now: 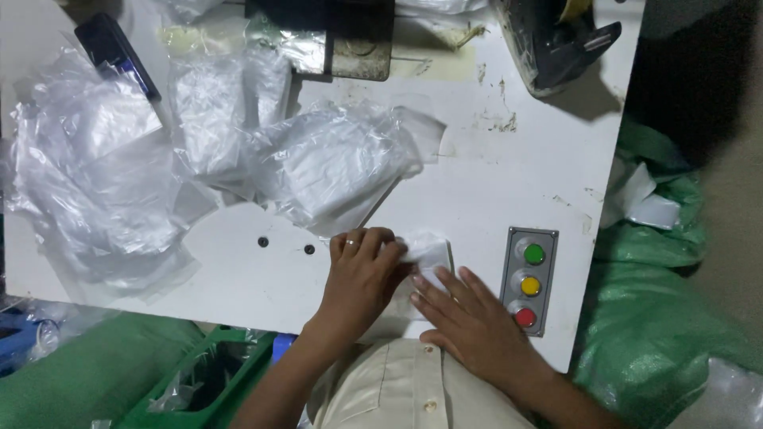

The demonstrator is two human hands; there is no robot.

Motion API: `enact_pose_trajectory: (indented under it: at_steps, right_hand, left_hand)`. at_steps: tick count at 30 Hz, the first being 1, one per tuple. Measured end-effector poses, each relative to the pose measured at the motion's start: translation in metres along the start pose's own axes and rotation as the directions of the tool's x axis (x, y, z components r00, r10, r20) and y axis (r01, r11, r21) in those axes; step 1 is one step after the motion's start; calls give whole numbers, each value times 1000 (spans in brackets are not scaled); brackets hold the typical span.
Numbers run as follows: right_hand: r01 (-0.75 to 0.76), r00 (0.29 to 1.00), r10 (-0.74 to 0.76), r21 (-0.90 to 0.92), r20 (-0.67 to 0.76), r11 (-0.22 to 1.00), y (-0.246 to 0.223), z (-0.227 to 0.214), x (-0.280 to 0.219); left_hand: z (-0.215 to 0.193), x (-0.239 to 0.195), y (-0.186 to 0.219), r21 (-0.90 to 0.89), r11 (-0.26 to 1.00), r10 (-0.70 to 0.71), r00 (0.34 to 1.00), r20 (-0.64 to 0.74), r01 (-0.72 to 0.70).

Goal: Packing small white items into plastic bags and folding them on a workbench

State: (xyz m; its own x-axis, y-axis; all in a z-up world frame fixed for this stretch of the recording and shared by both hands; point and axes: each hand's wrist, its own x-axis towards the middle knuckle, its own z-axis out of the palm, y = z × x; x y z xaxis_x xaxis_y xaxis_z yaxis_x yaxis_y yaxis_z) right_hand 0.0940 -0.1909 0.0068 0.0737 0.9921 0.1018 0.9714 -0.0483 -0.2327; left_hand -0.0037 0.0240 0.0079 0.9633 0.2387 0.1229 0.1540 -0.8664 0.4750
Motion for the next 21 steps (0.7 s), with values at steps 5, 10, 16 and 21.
enact_pose_trajectory:
  at_steps: [5, 10, 16, 21]
  right_hand:
    - [-196, 964, 251, 412, -84, 890, 4, -2, 2]
    - [-413, 890, 455, 360, -36, 837, 8, 24, 1]
    - [-348, 921, 386, 337, -52, 875, 4, 20, 15]
    - [-328, 936, 350, 312, -17, 892, 4, 16, 19]
  left_hand:
    - [-4, -3, 3, -36, 990, 137, 988, 70, -134]
    - [-17, -14, 3, -140, 983, 155, 948, 279, -119]
    - [-9, -25, -3, -31, 998, 58, 989, 139, -54]
    - [-11, -26, -1, -73, 997, 27, 989, 142, -17]
